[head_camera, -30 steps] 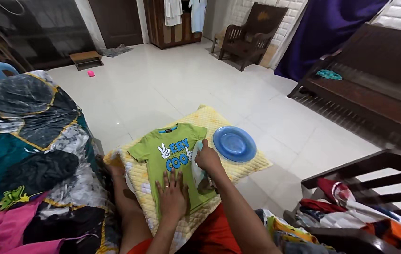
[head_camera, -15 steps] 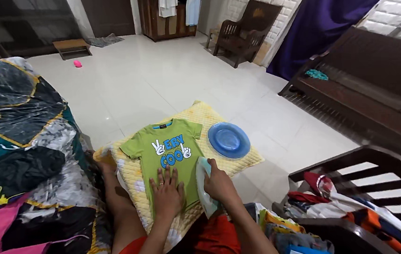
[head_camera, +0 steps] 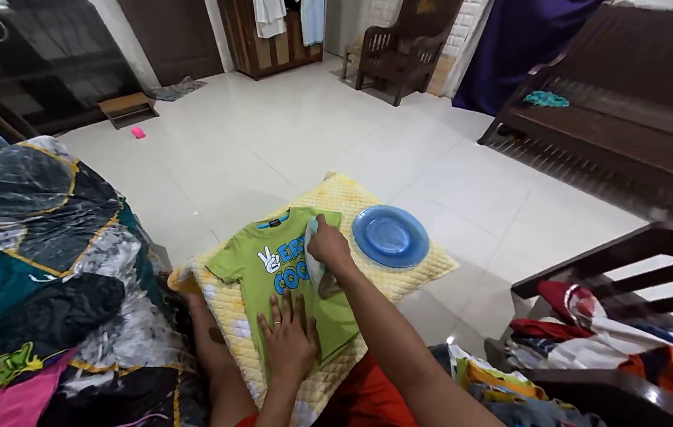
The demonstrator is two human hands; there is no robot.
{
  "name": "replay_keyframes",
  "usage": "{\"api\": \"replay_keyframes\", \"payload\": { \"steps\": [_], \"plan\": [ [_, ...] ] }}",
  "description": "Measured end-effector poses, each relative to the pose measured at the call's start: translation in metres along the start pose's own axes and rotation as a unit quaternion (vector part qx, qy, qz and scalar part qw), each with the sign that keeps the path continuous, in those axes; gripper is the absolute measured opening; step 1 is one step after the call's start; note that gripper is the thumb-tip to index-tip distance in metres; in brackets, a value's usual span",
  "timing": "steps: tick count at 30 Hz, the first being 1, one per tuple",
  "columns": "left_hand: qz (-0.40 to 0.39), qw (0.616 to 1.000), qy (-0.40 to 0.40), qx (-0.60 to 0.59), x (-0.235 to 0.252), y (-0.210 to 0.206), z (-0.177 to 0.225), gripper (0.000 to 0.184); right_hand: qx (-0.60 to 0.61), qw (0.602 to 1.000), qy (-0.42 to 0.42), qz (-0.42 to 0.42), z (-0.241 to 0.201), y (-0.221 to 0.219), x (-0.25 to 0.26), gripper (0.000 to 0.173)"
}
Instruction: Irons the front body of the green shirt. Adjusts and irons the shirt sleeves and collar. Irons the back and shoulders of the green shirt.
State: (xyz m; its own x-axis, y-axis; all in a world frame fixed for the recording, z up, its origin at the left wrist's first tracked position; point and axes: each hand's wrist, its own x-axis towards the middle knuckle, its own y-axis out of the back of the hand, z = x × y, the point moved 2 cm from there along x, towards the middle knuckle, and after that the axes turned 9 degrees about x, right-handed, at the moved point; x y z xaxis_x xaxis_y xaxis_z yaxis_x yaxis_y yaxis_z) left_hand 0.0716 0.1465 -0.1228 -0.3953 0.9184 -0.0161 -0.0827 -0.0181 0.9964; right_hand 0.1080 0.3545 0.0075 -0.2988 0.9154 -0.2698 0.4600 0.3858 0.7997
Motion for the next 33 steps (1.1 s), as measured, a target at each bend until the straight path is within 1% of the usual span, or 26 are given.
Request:
{"api": "replay_keyframes", "payload": {
  "steps": [3, 6, 8, 10, 12, 14, 17, 19, 23, 25, 27, 29, 31, 33],
  "plan": [
    [0.017, 1.000, -0.005, 0.000, 0.000, 0.000, 0.001, 0.064, 0.020, 1.000, -0.007, 0.009, -0.009, 0.005, 0.035, 0.076],
    [0.027, 1.000, -0.007, 0.007, 0.000, -0.004, 0.001, 0.065, 0.043, 0.998, -0.014, 0.031, -0.008, 0.016, 0.070, 0.083],
    [0.025, 1.000, -0.002, 0.003, 0.000, -0.006, 0.001, 0.065, 0.036, 0.999, -0.024, 0.026, -0.005, 0.023, 0.086, 0.086],
    [0.015, 1.000, 0.005, 0.000, -0.002, -0.005, 0.002, 0.064, 0.024, 0.999, -0.019, 0.033, -0.001, 0.022, 0.085, 0.085],
    [0.016, 1.000, 0.006, -0.002, -0.004, -0.004, 0.003, 0.063, 0.019, 0.999, -0.024, 0.025, 0.003, 0.019, 0.064, 0.087],
    [0.012, 1.000, 0.004, -0.004, -0.004, -0.002, 0.003, 0.064, 0.008, 0.999, -0.048, 0.012, 0.008, 0.016, 0.036, 0.086],
    [0.013, 1.000, 0.002, -0.003, -0.004, -0.001, 0.003, 0.063, 0.003, 0.998, -0.065, -0.007, 0.014, 0.019, 0.018, 0.078],
    [0.020, 1.000, -0.003, 0.003, -0.004, -0.003, 0.003, 0.062, 0.015, 0.998, -0.055, -0.008, 0.017, 0.024, 0.030, 0.075],
    [0.015, 1.000, -0.008, 0.006, -0.005, -0.007, 0.001, 0.064, 0.048, 0.997, -0.052, 0.038, 0.025, 0.031, 0.074, 0.078],
    [0.015, 1.000, -0.006, 0.006, -0.005, -0.007, 0.001, 0.063, 0.049, 0.996, -0.052, 0.046, 0.023, 0.031, 0.084, 0.080],
    [0.021, 1.000, -0.003, 0.000, -0.005, -0.006, 0.000, 0.062, 0.044, 0.997, -0.056, 0.037, 0.017, 0.030, 0.074, 0.083],
    [0.020, 1.000, -0.001, -0.004, -0.005, -0.006, 0.001, 0.061, 0.030, 0.997, -0.067, 0.017, 0.015, 0.026, 0.053, 0.085],
    [0.029, 1.000, 0.002, -0.010, -0.003, -0.005, 0.002, 0.061, 0.024, 0.997, -0.066, 0.011, 0.017, 0.015, 0.022, 0.084],
    [0.026, 0.999, 0.005, -0.018, -0.004, -0.002, 0.002, 0.064, 0.025, 0.998, -0.060, 0.001, 0.023, 0.003, -0.013, 0.079]
  ]
}}
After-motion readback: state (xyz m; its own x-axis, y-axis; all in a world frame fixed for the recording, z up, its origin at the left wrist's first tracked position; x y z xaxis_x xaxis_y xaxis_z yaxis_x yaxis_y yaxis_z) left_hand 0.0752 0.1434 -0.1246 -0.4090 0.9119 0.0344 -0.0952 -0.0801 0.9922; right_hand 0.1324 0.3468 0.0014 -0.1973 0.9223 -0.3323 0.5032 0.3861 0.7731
